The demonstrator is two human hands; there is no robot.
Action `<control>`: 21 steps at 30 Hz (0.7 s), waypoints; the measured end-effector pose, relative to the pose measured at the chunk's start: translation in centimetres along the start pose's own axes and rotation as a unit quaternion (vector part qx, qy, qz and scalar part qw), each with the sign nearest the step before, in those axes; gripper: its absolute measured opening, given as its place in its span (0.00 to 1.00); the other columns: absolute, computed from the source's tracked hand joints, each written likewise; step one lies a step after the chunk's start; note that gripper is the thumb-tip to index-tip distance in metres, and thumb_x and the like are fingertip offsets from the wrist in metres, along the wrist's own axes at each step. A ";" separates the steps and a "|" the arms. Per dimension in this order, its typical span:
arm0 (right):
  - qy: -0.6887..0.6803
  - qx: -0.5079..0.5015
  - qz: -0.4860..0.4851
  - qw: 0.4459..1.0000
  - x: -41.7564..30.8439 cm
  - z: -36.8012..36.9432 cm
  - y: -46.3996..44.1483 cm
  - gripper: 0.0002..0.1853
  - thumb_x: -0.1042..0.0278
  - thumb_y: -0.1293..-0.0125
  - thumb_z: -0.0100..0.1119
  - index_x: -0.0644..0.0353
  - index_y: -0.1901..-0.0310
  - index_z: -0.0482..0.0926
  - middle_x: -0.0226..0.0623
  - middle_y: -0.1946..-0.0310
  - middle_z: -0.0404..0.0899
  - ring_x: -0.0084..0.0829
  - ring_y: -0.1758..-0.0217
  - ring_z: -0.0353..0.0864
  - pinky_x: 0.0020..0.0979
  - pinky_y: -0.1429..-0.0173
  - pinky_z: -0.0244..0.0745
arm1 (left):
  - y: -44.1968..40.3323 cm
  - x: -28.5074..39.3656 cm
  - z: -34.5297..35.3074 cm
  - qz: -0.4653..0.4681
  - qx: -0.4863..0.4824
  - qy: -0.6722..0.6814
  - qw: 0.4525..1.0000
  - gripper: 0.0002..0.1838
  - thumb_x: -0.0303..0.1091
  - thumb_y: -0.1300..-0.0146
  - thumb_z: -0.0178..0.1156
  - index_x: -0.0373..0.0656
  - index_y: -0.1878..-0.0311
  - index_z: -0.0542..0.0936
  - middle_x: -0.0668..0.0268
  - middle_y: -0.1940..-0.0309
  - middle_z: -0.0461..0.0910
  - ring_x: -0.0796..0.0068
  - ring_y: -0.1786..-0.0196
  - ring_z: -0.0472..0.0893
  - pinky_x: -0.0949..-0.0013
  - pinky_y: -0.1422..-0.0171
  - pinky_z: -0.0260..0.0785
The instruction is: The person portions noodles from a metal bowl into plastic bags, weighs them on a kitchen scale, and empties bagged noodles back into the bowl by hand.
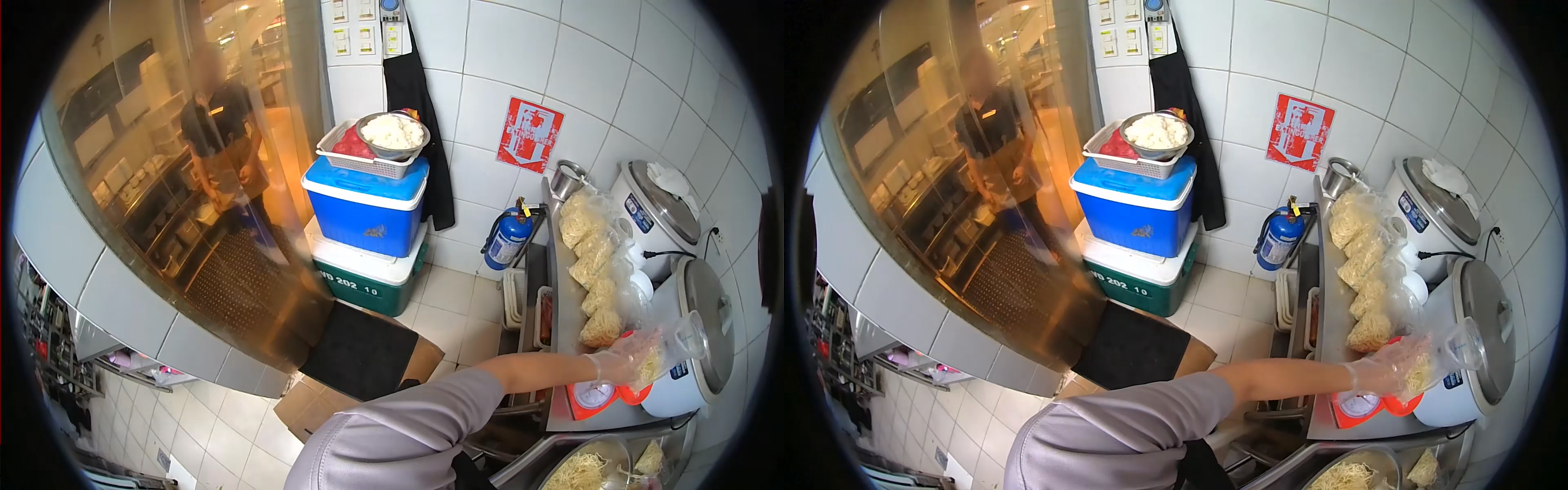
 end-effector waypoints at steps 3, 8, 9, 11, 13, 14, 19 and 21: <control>-0.017 0.007 0.003 1.000 -1.1 -1.6 0.9 0.27 0.50 0.37 0.51 0.67 0.47 0.70 0.50 0.49 0.72 0.45 0.48 0.72 0.36 0.43 0.67 | -1.0 0.6 -0.6 -0.082 -0.085 0.004 0.993 0.61 0.40 0.60 0.71 0.29 0.32 0.37 0.41 0.44 0.63 0.47 0.42 0.67 0.59 0.38 0.59; -0.033 0.001 0.009 0.999 -1.4 -1.7 1.8 0.26 0.51 0.36 0.52 0.67 0.48 0.71 0.49 0.50 0.73 0.44 0.48 0.73 0.36 0.44 0.68 | -1.9 1.9 -2.4 -0.141 -0.147 -0.020 0.979 0.62 0.41 0.62 0.72 0.30 0.32 0.39 0.46 0.53 0.72 0.51 0.48 0.72 0.59 0.43 0.63; -0.037 0.000 0.009 0.999 -1.4 -1.7 1.9 0.25 0.51 0.36 0.52 0.67 0.48 0.71 0.49 0.50 0.73 0.44 0.49 0.73 0.35 0.44 0.68 | -2.0 1.2 -1.7 -0.115 -0.127 -0.008 0.985 0.62 0.42 0.61 0.71 0.30 0.32 0.39 0.45 0.52 0.70 0.51 0.46 0.71 0.60 0.42 0.62; -0.040 -0.002 0.009 0.999 -1.5 -1.7 2.1 0.25 0.52 0.36 0.52 0.67 0.49 0.72 0.49 0.51 0.73 0.43 0.49 0.73 0.35 0.45 0.68 | -1.9 0.2 -1.1 -0.061 -0.086 0.016 0.994 0.61 0.46 0.59 0.70 0.30 0.32 0.38 0.43 0.48 0.67 0.52 0.43 0.69 0.61 0.40 0.61; -0.047 -0.005 0.005 0.999 -1.6 -1.3 2.1 0.25 0.52 0.36 0.52 0.67 0.49 0.72 0.49 0.51 0.74 0.43 0.49 0.73 0.35 0.45 0.69 | -1.7 0.3 -1.7 -0.090 -0.120 0.001 0.989 0.62 0.47 0.60 0.70 0.30 0.32 0.39 0.43 0.47 0.66 0.52 0.43 0.68 0.61 0.39 0.60; -0.050 -0.007 0.004 0.999 -1.6 -1.3 2.1 0.24 0.52 0.36 0.52 0.67 0.49 0.72 0.49 0.51 0.74 0.43 0.49 0.73 0.35 0.45 0.69 | -1.4 0.7 -2.5 -0.106 -0.137 -0.007 0.985 0.62 0.47 0.61 0.71 0.30 0.32 0.39 0.43 0.47 0.66 0.51 0.43 0.68 0.61 0.38 0.59; -0.064 -0.012 0.006 0.998 -1.6 -1.1 2.1 0.23 0.53 0.36 0.52 0.68 0.50 0.73 0.48 0.52 0.74 0.42 0.50 0.74 0.35 0.46 0.69 | -1.5 1.0 -3.5 -0.065 -0.095 -0.003 0.993 0.66 0.46 0.68 0.74 0.29 0.32 0.40 0.44 0.51 0.69 0.50 0.44 0.69 0.61 0.40 0.61; -0.070 -0.015 0.006 0.997 -1.6 -0.8 2.0 0.23 0.54 0.36 0.52 0.68 0.50 0.74 0.48 0.52 0.75 0.42 0.50 0.74 0.35 0.46 0.70 | -1.2 0.9 -3.8 -0.057 -0.084 0.001 0.995 0.66 0.45 0.69 0.74 0.28 0.32 0.40 0.43 0.52 0.70 0.49 0.45 0.69 0.61 0.40 0.61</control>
Point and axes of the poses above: each hand's wrist, its own y-axis away from the middle knuckle, its own z-axis out of the palm, x = y × z, the point moved 4 cm from there along -y, towards the middle knuckle
